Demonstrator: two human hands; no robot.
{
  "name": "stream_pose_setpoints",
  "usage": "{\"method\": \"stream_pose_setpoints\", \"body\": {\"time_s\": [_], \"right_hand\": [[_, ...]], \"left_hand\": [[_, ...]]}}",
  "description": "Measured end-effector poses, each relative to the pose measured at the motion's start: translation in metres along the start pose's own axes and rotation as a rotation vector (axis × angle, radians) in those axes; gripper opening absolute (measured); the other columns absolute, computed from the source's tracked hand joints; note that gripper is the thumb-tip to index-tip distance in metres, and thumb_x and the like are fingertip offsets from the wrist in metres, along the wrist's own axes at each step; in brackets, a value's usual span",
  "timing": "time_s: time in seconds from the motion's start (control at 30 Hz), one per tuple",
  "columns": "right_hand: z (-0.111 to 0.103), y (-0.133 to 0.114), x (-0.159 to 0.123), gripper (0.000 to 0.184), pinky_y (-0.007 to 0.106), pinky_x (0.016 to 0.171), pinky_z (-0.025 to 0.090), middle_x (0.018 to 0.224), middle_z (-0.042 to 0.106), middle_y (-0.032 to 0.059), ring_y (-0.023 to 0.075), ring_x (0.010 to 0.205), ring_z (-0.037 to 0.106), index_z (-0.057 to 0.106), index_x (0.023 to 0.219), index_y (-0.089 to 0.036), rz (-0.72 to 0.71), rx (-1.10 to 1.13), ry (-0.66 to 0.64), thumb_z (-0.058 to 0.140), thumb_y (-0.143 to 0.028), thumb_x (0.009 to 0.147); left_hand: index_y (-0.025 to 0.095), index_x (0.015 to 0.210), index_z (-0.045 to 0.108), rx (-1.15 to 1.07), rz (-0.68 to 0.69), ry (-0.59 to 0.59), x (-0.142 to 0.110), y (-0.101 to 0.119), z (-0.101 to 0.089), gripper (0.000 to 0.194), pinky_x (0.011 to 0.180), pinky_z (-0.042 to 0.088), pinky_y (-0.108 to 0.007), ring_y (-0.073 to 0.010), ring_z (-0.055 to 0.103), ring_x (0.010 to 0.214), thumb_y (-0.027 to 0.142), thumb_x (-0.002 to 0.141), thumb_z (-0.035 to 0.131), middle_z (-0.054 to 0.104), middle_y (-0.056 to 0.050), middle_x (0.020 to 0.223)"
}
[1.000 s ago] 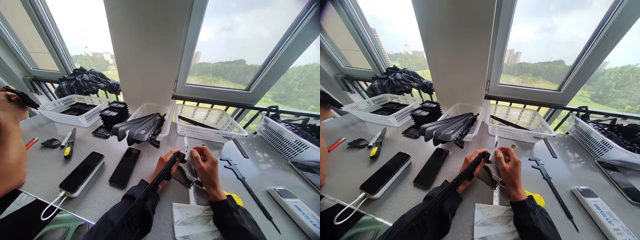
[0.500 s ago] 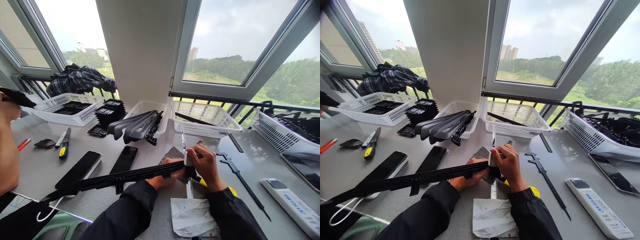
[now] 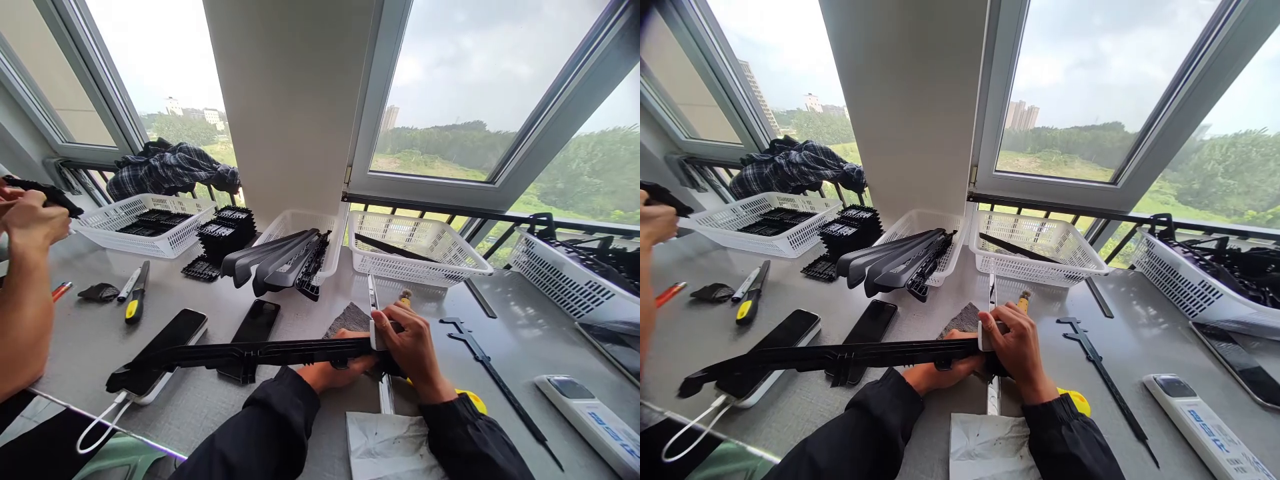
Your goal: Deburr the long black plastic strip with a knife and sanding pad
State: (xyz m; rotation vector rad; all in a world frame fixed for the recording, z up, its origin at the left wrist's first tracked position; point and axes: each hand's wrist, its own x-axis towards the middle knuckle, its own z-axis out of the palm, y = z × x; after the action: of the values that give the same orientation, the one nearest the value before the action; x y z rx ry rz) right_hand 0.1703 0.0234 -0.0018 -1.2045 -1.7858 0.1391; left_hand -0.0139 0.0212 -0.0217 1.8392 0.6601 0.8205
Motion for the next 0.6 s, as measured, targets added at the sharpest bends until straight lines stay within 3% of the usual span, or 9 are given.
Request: {"method": "stream_pose_setpoints", "body": {"time_s": [0.3,0.6], "right_hand": [[-0.008,0.006,0.004,0.050,0.031,0.063,0.040,0.066,0.057,-0.0008,0.0181,0.063,0.053,0.063,0.067,-0.023,-0.044,0.012,-0.008,0.065,-0.052,0.107],[-0.007,0.010,0.002,0.047,0.032,0.063,0.039,0.064,0.054,-0.0012,0.0181,0.062,0.052,0.060,0.065,-0.023,-0.015,-0.049,0.041,0.063,-0.046,0.106]], "left_hand": [[0.023,0.070,0.047,-0.042,-0.019,0.006,0.002,0.009,-0.001,0.024,0.063,0.039,-0.031,-0.0145,0.044,0.062,0.033,0.089,0.059,0.051,0.002,0.065],[0.022,0.072,0.050,-0.045,-0.052,0.004,0.001,0.009,-0.002,0.027,0.064,0.041,-0.029,-0.0138,0.045,0.065,0.036,0.094,0.060,0.051,0.003,0.067]]}}
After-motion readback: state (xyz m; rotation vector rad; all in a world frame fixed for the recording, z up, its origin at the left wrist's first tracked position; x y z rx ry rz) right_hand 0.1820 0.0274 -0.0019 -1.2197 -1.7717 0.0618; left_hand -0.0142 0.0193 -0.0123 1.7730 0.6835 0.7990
